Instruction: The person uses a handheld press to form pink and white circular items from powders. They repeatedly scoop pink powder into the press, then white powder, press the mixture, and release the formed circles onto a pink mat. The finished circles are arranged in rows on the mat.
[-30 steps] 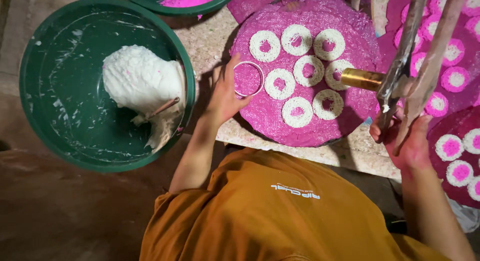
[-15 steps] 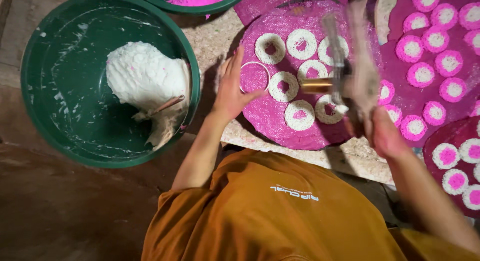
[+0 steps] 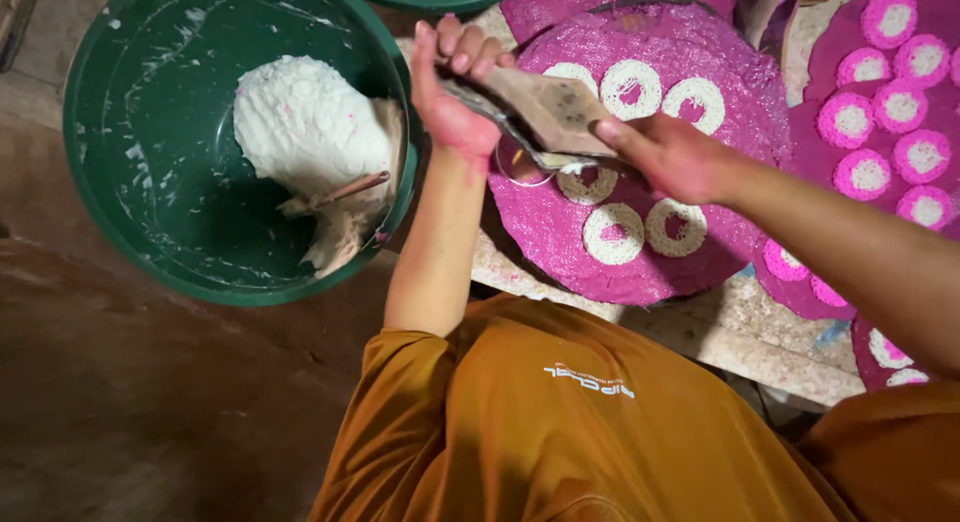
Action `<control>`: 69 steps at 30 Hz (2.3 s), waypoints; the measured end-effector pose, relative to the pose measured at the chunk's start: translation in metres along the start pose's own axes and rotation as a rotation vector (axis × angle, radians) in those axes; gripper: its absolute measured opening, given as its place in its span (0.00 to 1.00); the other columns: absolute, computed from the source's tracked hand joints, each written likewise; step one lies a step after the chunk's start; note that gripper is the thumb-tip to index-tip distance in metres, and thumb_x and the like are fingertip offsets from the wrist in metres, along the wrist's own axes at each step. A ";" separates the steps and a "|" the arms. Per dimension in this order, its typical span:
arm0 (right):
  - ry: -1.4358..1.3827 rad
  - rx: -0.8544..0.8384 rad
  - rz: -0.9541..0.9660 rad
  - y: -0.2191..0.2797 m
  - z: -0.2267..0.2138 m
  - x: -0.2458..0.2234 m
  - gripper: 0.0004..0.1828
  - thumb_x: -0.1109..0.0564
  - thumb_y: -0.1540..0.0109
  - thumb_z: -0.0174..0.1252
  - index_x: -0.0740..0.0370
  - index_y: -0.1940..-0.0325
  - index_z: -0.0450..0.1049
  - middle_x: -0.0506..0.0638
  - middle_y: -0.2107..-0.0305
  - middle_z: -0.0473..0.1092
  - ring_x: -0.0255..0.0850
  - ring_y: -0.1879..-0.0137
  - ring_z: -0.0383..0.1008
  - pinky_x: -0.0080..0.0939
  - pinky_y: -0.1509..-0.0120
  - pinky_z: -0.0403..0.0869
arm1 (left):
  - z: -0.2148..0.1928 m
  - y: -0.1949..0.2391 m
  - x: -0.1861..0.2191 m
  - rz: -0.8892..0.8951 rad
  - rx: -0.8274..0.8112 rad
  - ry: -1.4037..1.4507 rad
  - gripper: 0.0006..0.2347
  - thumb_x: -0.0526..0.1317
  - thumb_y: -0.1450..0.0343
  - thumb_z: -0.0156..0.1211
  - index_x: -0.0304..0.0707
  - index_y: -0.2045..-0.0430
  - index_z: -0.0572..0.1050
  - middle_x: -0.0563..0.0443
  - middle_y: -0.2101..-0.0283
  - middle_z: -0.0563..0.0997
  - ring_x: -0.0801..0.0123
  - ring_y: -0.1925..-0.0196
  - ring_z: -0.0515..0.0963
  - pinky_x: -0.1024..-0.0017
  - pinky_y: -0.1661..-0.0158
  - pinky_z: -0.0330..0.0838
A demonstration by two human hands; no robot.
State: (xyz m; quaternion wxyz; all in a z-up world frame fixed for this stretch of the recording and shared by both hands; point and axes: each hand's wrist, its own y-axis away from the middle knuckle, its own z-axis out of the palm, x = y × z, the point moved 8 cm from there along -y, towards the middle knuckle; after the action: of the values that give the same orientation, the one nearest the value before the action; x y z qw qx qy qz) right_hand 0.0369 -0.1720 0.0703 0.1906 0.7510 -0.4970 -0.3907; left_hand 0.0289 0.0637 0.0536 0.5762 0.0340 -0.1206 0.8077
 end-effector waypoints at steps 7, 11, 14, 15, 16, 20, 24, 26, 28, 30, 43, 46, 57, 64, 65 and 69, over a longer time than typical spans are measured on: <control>0.036 0.059 -0.125 -0.004 0.005 -0.012 0.44 0.25 0.33 0.32 0.64 0.54 0.80 0.61 0.79 0.72 0.53 0.69 0.77 0.59 0.56 0.74 | -0.027 0.012 -0.007 0.022 0.067 0.044 0.12 0.49 0.25 0.50 0.50 0.77 0.60 0.64 0.77 0.59 0.76 0.73 0.61 0.69 0.60 0.63; 0.126 0.095 -0.052 0.001 -0.007 0.001 0.43 0.26 0.31 0.33 0.64 0.57 0.80 0.60 0.77 0.73 0.53 0.67 0.78 0.59 0.55 0.75 | -0.038 0.003 -0.030 0.013 0.071 0.099 0.13 0.49 0.25 0.50 0.50 0.78 0.60 0.64 0.78 0.58 0.76 0.73 0.60 0.69 0.61 0.62; 0.131 0.162 -0.001 0.003 -0.018 -0.001 0.39 0.27 0.32 0.35 0.62 0.53 0.78 0.59 0.76 0.73 0.52 0.66 0.78 0.60 0.55 0.74 | -0.036 -0.012 -0.033 0.047 0.040 0.059 0.13 0.49 0.25 0.49 0.49 0.78 0.60 0.63 0.79 0.57 0.75 0.75 0.59 0.68 0.63 0.62; 0.121 0.184 0.019 0.003 -0.019 -0.003 0.39 0.27 0.32 0.35 0.61 0.52 0.77 0.59 0.75 0.74 0.52 0.66 0.78 0.60 0.55 0.74 | -0.033 -0.016 -0.030 0.063 0.026 0.036 0.13 0.49 0.26 0.49 0.49 0.78 0.59 0.63 0.79 0.57 0.74 0.75 0.59 0.68 0.63 0.62; 0.128 0.196 0.019 0.002 -0.019 -0.007 0.38 0.28 0.32 0.36 0.62 0.52 0.76 0.60 0.75 0.73 0.53 0.66 0.77 0.60 0.54 0.74 | -0.030 -0.019 -0.026 0.072 0.008 0.014 0.13 0.49 0.25 0.49 0.49 0.78 0.59 0.62 0.79 0.56 0.75 0.76 0.58 0.68 0.64 0.61; 0.072 0.256 -0.096 -0.003 -0.013 -0.029 0.35 0.31 0.30 0.37 0.63 0.50 0.75 0.61 0.77 0.72 0.54 0.67 0.76 0.60 0.54 0.73 | -0.017 -0.024 -0.006 0.077 -0.058 -0.058 0.14 0.48 0.24 0.48 0.48 0.78 0.58 0.62 0.80 0.54 0.75 0.78 0.55 0.69 0.67 0.58; 0.032 0.148 -0.078 -0.012 0.009 -0.029 0.35 0.34 0.28 0.33 0.65 0.53 0.74 0.62 0.78 0.71 0.54 0.70 0.75 0.60 0.57 0.73 | -0.024 -0.017 0.013 0.095 -0.053 -0.118 0.14 0.48 0.23 0.47 0.48 0.78 0.58 0.62 0.80 0.54 0.76 0.78 0.53 0.71 0.68 0.56; 0.011 0.185 -0.228 -0.011 0.011 -0.034 0.35 0.34 0.27 0.33 0.66 0.54 0.75 0.60 0.77 0.71 0.51 0.69 0.75 0.58 0.57 0.73 | -0.042 -0.010 0.008 0.083 0.058 -0.101 0.14 0.47 0.23 0.47 0.47 0.79 0.57 0.62 0.81 0.54 0.76 0.80 0.53 0.70 0.70 0.55; 0.013 0.160 -0.211 -0.012 0.015 -0.021 0.35 0.34 0.27 0.32 0.64 0.54 0.75 0.59 0.77 0.70 0.50 0.69 0.74 0.58 0.58 0.73 | -0.059 -0.004 -0.006 0.065 0.132 -0.066 0.14 0.47 0.24 0.47 0.48 0.80 0.58 0.63 0.82 0.54 0.76 0.80 0.53 0.71 0.71 0.56; 0.042 0.077 -0.037 -0.015 0.018 0.010 0.35 0.33 0.28 0.30 0.60 0.52 0.75 0.60 0.77 0.68 0.51 0.71 0.72 0.60 0.62 0.75 | -0.071 0.000 -0.026 0.045 0.166 -0.019 0.13 0.46 0.25 0.47 0.50 0.80 0.58 0.64 0.82 0.54 0.77 0.80 0.55 0.72 0.73 0.58; -0.856 0.510 -0.341 0.046 0.023 0.169 0.47 0.16 0.34 0.30 0.62 0.66 0.67 0.49 0.82 0.62 0.38 0.78 0.60 0.41 0.74 0.58 | -0.026 0.083 -0.025 -0.098 -0.321 -2.111 0.53 0.48 0.47 0.85 0.40 0.31 0.48 0.37 0.31 0.62 0.44 0.28 0.55 0.44 0.32 0.40; -1.078 0.550 -0.385 0.051 0.049 0.176 0.45 0.15 0.34 0.34 0.62 0.60 0.67 0.48 0.81 0.60 0.37 0.77 0.58 0.39 0.74 0.56 | -0.011 0.082 -0.026 -0.049 -0.331 -2.218 0.51 0.49 0.45 0.83 0.41 0.31 0.50 0.39 0.32 0.63 0.48 0.27 0.55 0.40 0.31 0.32; -1.362 0.650 -0.386 0.087 0.098 0.218 0.44 0.16 0.32 0.36 0.62 0.57 0.65 0.50 0.82 0.60 0.40 0.76 0.58 0.40 0.71 0.56 | 0.033 0.158 -0.027 -0.073 -0.585 -2.257 0.48 0.52 0.42 0.79 0.37 0.30 0.53 0.37 0.36 0.69 0.49 0.29 0.60 0.37 0.31 0.39; -1.300 0.662 -0.443 0.098 0.099 0.205 0.44 0.17 0.32 0.36 0.63 0.57 0.66 0.49 0.82 0.60 0.38 0.76 0.58 0.39 0.71 0.56 | 0.041 0.159 -0.042 -0.124 -0.597 -2.200 0.47 0.49 0.42 0.78 0.35 0.30 0.53 0.38 0.36 0.68 0.50 0.29 0.60 0.37 0.32 0.43; -1.273 0.670 -0.470 0.103 0.097 0.196 0.43 0.18 0.32 0.38 0.62 0.56 0.66 0.48 0.82 0.60 0.37 0.75 0.58 0.38 0.71 0.56 | 0.051 0.158 -0.040 -0.075 -0.607 -2.170 0.47 0.49 0.41 0.77 0.34 0.30 0.53 0.37 0.35 0.67 0.49 0.29 0.59 0.39 0.31 0.44; -1.032 0.651 -0.299 0.110 0.084 0.162 0.31 0.30 0.31 0.53 0.62 0.63 0.65 0.46 0.79 0.63 0.37 0.77 0.59 0.39 0.74 0.58 | 0.099 0.148 -0.024 0.098 -0.656 -2.036 0.41 0.48 0.35 0.77 0.33 0.30 0.57 0.37 0.30 0.67 0.50 0.26 0.60 0.52 0.27 0.49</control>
State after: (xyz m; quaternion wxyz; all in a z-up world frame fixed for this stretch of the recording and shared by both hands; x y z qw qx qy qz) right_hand -0.0614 -0.3567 0.0281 -0.3690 0.5465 -0.5080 -0.5541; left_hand -0.1102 -0.0273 0.1220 0.1525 0.5306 -0.7570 0.3495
